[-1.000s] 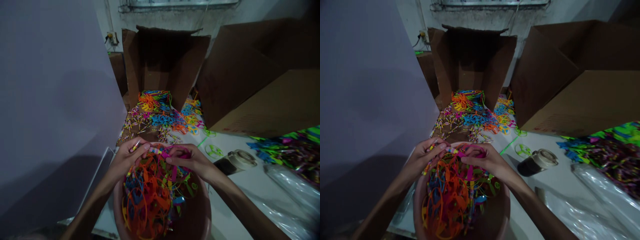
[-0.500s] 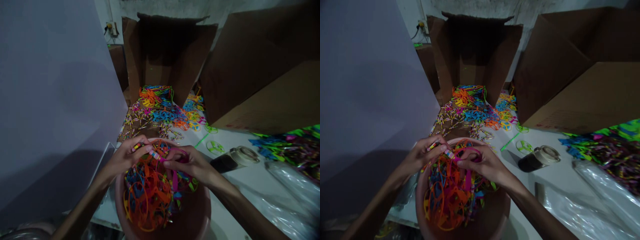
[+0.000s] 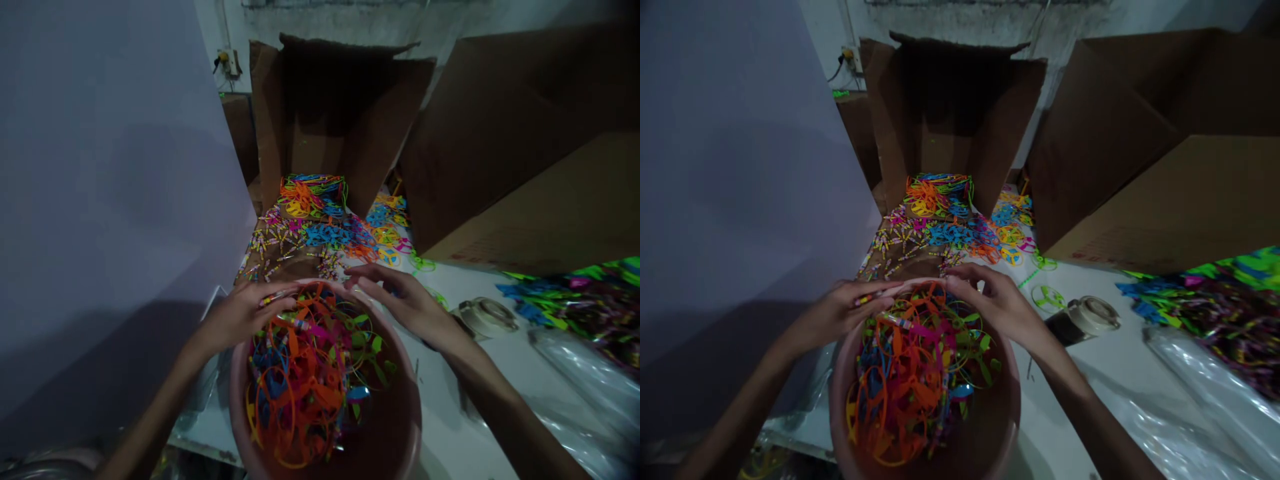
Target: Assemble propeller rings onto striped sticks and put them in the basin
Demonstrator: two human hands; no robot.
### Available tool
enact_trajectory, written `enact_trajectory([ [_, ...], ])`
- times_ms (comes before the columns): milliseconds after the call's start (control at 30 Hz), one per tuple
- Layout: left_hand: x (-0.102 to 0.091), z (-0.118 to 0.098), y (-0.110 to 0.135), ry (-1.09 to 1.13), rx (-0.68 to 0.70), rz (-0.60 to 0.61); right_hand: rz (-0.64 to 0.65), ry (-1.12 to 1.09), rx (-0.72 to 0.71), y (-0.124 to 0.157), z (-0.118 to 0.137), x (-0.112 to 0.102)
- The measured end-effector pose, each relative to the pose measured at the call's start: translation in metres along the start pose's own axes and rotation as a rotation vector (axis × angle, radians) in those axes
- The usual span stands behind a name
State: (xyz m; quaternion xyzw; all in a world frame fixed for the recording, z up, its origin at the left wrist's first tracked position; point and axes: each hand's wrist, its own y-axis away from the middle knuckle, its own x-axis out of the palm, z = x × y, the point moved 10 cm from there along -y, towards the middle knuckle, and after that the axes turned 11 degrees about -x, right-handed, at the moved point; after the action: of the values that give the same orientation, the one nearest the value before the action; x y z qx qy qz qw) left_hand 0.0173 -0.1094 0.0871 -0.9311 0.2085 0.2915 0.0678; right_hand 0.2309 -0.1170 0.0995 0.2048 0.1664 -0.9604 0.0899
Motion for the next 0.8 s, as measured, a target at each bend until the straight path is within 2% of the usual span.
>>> enact_trajectory([
  [67, -0.006, 0.009, -0.003, -0.062, -0.048, -0.15, -0.113, -0.117, -0.015, 0.002, 0.005, -0.01],
  [100, -0.004, 0.01, -0.004, -0.043, -0.068, -0.185, -0.176, -0.219, -0.016, 0.003, 0.007, -0.012],
  [133, 0.002, 0.008, -0.007, 0.012, -0.076, -0.173, -0.231, -0.336, -0.006, 0.005, 0.009, -0.012],
  [200, 0.026, -0.004, -0.012, 0.184, -0.055, -0.028, -0.301, -0.573, 0.024, 0.005, 0.012, -0.005],
  [267, 0.048, -0.021, -0.015, 0.344, -0.008, 0.121, -0.314, -0.728, 0.057, 0.003, 0.016, 0.006],
  [300, 0.055, -0.026, -0.015, 0.393, -0.005, 0.157, -0.322, -0.768, 0.067, 0.002, 0.017, 0.009],
  [400, 0.058, -0.021, -0.016, 0.477, -0.097, 0.135, -0.354, -0.758, 0.048, 0.002, 0.013, 0.01],
  [467, 0.053, -0.012, -0.014, 0.502, -0.164, 0.098, -0.303, -0.672, 0.025, 0.002, 0.007, 0.013],
  [600, 0.048, -0.018, -0.007, 0.422, -0.079, 0.137, -0.022, -0.557, 0.133, 0.007, -0.014, 0.042],
  [667, 0.043, -0.013, -0.007, 0.461, -0.109, 0.097, -0.008, -0.557, 0.176, 0.011, -0.023, 0.044],
  [733, 0.04, -0.003, -0.008, 0.571, -0.184, 0.038, -0.054, -0.572, 0.196, 0.013, -0.028, 0.04],
  [800, 0.043, 0.004, -0.009, 0.678, -0.237, 0.033, -0.066, -0.59, 0.212, 0.015, -0.029, 0.04],
])
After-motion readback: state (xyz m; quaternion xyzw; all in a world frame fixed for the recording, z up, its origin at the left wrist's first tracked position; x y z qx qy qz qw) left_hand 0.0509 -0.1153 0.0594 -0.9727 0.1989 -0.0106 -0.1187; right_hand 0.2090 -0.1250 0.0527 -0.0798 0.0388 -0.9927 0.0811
